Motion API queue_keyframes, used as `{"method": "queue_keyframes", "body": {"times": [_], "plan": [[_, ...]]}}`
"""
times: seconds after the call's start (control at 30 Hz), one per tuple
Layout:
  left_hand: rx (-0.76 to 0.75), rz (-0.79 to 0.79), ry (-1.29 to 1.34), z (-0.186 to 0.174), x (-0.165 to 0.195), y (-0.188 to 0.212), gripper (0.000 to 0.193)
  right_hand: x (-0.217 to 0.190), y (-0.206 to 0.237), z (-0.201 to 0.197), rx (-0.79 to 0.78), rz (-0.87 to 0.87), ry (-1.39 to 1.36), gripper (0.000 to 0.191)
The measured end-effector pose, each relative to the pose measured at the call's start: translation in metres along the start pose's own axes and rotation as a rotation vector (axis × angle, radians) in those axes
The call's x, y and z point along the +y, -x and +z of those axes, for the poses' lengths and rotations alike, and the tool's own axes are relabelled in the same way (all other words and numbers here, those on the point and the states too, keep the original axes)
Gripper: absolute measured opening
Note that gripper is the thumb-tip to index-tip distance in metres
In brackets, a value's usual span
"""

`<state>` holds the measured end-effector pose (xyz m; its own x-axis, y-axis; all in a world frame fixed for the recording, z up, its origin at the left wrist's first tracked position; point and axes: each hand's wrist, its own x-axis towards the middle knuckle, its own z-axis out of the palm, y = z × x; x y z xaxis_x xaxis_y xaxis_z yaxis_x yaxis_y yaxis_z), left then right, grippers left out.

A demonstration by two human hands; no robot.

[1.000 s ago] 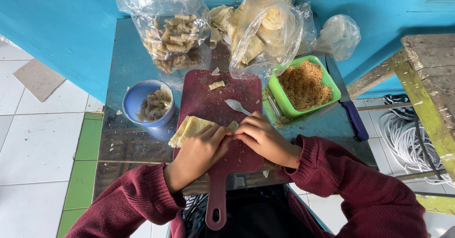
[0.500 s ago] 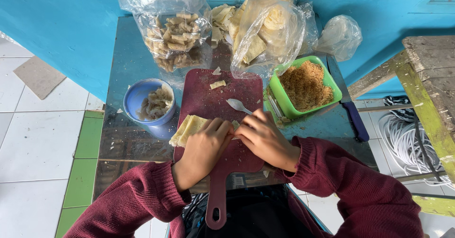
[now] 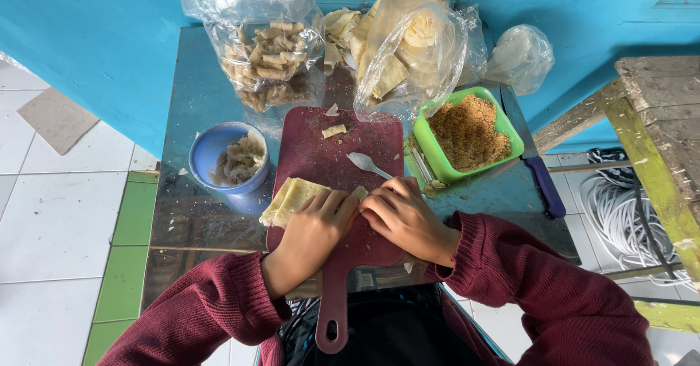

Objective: The person spoons filling from a blue bowl onto triangular pastry wrappers on a cutting board, folds the wrappers over the filling, and places the finished rolls into a plastic bag on the table. They repeat this cycle, occasionally repositioning wrappers and the spoon on the board.

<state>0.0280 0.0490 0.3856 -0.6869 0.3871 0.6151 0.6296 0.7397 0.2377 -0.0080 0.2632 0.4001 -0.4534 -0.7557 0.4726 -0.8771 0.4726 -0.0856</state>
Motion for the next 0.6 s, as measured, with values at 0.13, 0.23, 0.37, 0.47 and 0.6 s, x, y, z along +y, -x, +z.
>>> {"method": "queue_keyframes", "body": {"times": [0.13, 0.23, 0.37, 0.47, 0.6], "plan": [[-0.018, -0.033, 0.018, 0.0027, -0.0016, -0.0013, 0.017, 0.0011, -0.0017, -0.0017, 0.001, 0.062, -0.057, 0.021], [0.001, -0.059, 0.056, 0.0023, -0.0015, -0.0027, 0.015, 0.0006, -0.0049, -0.002, 0.003, 0.036, 0.001, 0.02], [-0.023, -0.172, 0.116, 0.0006, -0.0002, -0.0077, 0.017, -0.0003, -0.0087, -0.0021, 0.029, 0.053, 0.073, 0.018], [-0.044, -0.161, 0.061, -0.0008, 0.0012, -0.0097, 0.009, 0.0001, -0.0098, -0.0015, 0.034, 0.058, 0.072, 0.019], [-0.049, -0.057, -0.034, -0.0025, -0.0007, -0.0074, 0.021, -0.0009, -0.0075, -0.0015, 0.019, 0.007, 0.112, 0.023]]}}
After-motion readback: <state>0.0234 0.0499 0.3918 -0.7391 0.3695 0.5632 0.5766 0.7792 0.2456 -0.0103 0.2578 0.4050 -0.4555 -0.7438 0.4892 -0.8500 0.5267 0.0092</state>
